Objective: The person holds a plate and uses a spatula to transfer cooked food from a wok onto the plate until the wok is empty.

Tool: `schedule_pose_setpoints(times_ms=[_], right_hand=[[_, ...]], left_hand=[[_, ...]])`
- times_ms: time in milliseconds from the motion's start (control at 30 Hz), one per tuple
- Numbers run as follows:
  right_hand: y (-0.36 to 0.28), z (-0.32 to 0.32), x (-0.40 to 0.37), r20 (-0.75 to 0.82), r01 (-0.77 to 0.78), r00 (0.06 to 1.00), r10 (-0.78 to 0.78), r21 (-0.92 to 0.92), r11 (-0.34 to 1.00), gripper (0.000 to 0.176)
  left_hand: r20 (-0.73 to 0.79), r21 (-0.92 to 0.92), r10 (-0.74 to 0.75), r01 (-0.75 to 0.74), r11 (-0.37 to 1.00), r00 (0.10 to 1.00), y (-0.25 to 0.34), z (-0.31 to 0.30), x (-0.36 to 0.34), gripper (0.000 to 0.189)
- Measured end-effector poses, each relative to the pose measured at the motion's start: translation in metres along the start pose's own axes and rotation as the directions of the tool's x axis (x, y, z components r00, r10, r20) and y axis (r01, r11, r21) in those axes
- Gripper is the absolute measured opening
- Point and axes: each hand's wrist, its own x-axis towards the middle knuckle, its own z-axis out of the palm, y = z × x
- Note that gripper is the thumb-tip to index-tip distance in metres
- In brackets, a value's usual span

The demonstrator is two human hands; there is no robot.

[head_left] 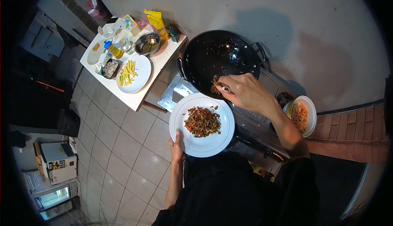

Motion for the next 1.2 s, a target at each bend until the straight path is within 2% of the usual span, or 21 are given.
schedule_pose_setpoints(times_ms=[167, 267, 367, 433, 500, 567, 633, 767, 833, 900, 967, 1067, 1133, 1200], right_hand=[[-0.03, -0.011, -0.011, -0.056, 0.046, 0.997, -0.044, 0.024, 0.999, 0.023], [-0.048, -0.018, -0.02, -0.093, 0.108, 0.99, -0.11, -0.024, 0.994, 0.022], [-0.071, -0.023, -0.032, -0.065, 0.099, 0.992, -0.104, -0.077, 0.992, 0.022], [-0.078, -0.022, -0.041, -0.074, 0.135, 0.987, -0.139, -0.06, 0.989, 0.023], [-0.086, -0.026, -0.049, 0.112, 0.166, 0.98, -0.162, -0.033, 0.986, 0.026], [-0.093, -0.023, -0.058, 0.104, 0.167, 0.981, -0.164, -0.017, 0.986, 0.027], [-0.091, -0.021, -0.068, 0.012, 0.13, 0.991, -0.13, -0.01, 0.991, 0.029], [-0.082, -0.031, -0.077, -0.092, 0.051, 0.994, -0.051, 0.007, 0.999, 0.03], [-0.072, -0.039, -0.074, -0.287, -0.02, 0.958, 0.021, 0.007, 1.0, 0.033], [-0.054, -0.041, -0.068, -0.323, -0.067, 0.943, 0.075, 0.037, 0.997, 0.034], [-0.033, -0.041, -0.055, -0.415, -0.134, 0.9, 0.137, 0.036, 0.99, 0.028], [0.006, -0.03, -0.034, -0.34, -0.206, 0.916, 0.214, 0.06, 0.977, 0.022], [0.028, -0.017, -0.022, -0.288, -0.18, 0.94, 0.181, 0.03, 0.983, 0.021], [0.045, -0.005, -0.012, -0.233, -0.159, 0.96, 0.156, 0.004, 0.987, 0.021]], left_hand=[[0.013, -0.007, 0.013, -0.013, 1.0, 1.0, -0.004, 0.005, 0.001, 0.045], [0.037, -0.024, 0.013, -0.012, 1.0, 0.999, -0.007, 0.006, 0.001, 0.044], [0.016, -0.015, 0.009, -0.009, 1.0, 1.0, -0.01, 0.008, 0.001, 0.041], [0.09, -0.044, -0.011, 0.015, 0.999, 0.996, -0.018, 0.001, 0.008, 0.045], [0.079, -0.005, -0.024, 0.024, 1.0, 0.997, -0.021, -0.003, 0.011, 0.045], [0.065, 0.033, -0.039, 0.037, 0.999, 0.997, -0.021, -0.003, 0.009, 0.045], [0.075, -0.012, -0.047, 0.048, 0.999, 0.996, -0.019, 0.001, 0.006, 0.046], [0.081, -0.053, -0.007, 0.011, 0.999, 0.997, -0.022, 0.003, 0.007, 0.046], [0.086, -0.041, -0.01, 0.014, 0.999, 0.996, -0.019, 0.006, 0.003, 0.047], [0.085, -0.053, -0.012, 0.017, 0.998, 0.996, -0.021, 0.006, 0.004, 0.047], [0.086, -0.064, -0.015, 0.02, 0.998, 0.996, -0.023, 0.007, 0.004, 0.047], [0.094, -0.066, -0.004, 0.01, 0.998, 0.996, -0.021, 0.011, 0.002, 0.047], [0.018, -0.045, 0.011, -0.01, 0.999, 1.0, -0.017, 0.016, -0.002, 0.041], [0.012, -0.027, 0.005, -0.004, 1.0, 1.0, -0.014, 0.015, -0.004, 0.042]])
